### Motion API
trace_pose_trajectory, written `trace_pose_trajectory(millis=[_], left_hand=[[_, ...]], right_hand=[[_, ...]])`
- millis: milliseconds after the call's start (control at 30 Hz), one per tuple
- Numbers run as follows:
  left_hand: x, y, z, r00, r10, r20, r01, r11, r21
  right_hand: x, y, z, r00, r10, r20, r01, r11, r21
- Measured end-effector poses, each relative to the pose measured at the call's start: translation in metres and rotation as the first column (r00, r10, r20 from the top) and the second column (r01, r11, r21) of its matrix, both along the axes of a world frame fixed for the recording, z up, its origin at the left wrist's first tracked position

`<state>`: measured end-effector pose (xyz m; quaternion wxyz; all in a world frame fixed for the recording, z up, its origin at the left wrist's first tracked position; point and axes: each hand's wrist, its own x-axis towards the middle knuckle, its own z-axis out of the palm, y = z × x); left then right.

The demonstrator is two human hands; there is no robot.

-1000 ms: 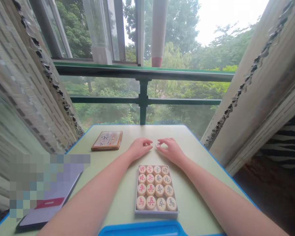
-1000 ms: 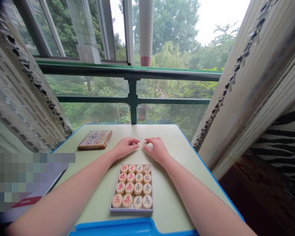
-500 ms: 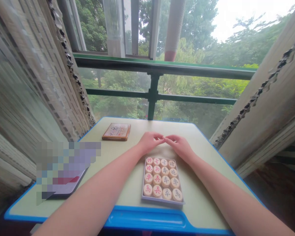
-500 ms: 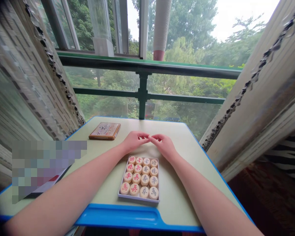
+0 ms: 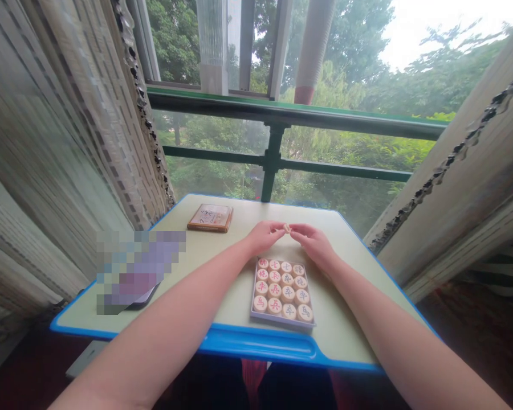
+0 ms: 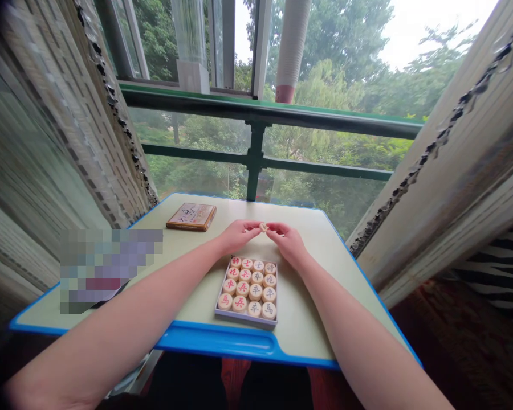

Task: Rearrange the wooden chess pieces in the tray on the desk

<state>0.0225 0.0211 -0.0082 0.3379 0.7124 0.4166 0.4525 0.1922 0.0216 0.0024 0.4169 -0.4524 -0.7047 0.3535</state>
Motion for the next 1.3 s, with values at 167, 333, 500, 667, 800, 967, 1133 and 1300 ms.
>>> trace_pose_trajectory(millis=[167,333,500,667,800,967,1133,1300], left_hand=[[-0.001,-0.004,0.011,0.996,-0.019,-0.090,0.023,0.999,0.046],[0.001,-0.018,0.029,0.976,-0.014,-0.215,0.039,0.993,0.112],[0.004,-0.049,0.030,0.992,-0.080,-0.096,0.088,0.992,0.085],[0.005,-0.086,0.024,0.989,0.134,-0.070,-0.128,0.988,0.083],[0.005,-0.111,0.025,0.979,0.165,-0.120,-0.146,0.978,0.150],[0.000,-0.128,0.024,0.966,0.165,-0.200,-0.111,0.961,0.255],[-0.001,-0.139,0.010,0.921,0.238,-0.308,-0.135,0.938,0.320],[0.003,-0.149,-0.005,0.911,0.282,-0.301,-0.132,0.890,0.436]], right_hand=[[0.000,-0.004,0.003,0.999,-0.011,0.034,0.010,0.999,0.046],[0.002,-0.018,0.016,0.999,0.024,-0.037,-0.024,1.000,-0.009],[0.001,-0.045,0.019,0.992,0.061,-0.114,-0.058,0.998,0.030],[0.006,-0.074,0.013,0.999,0.009,-0.043,-0.003,0.992,0.124],[0.008,-0.097,0.012,0.998,-0.036,0.054,0.026,0.984,0.177],[0.006,-0.120,0.006,0.995,-0.073,0.066,0.056,0.971,0.234],[0.010,-0.131,-0.003,0.990,-0.076,0.116,0.041,0.960,0.277],[0.018,-0.138,-0.007,0.983,-0.074,0.169,0.016,0.947,0.321]])
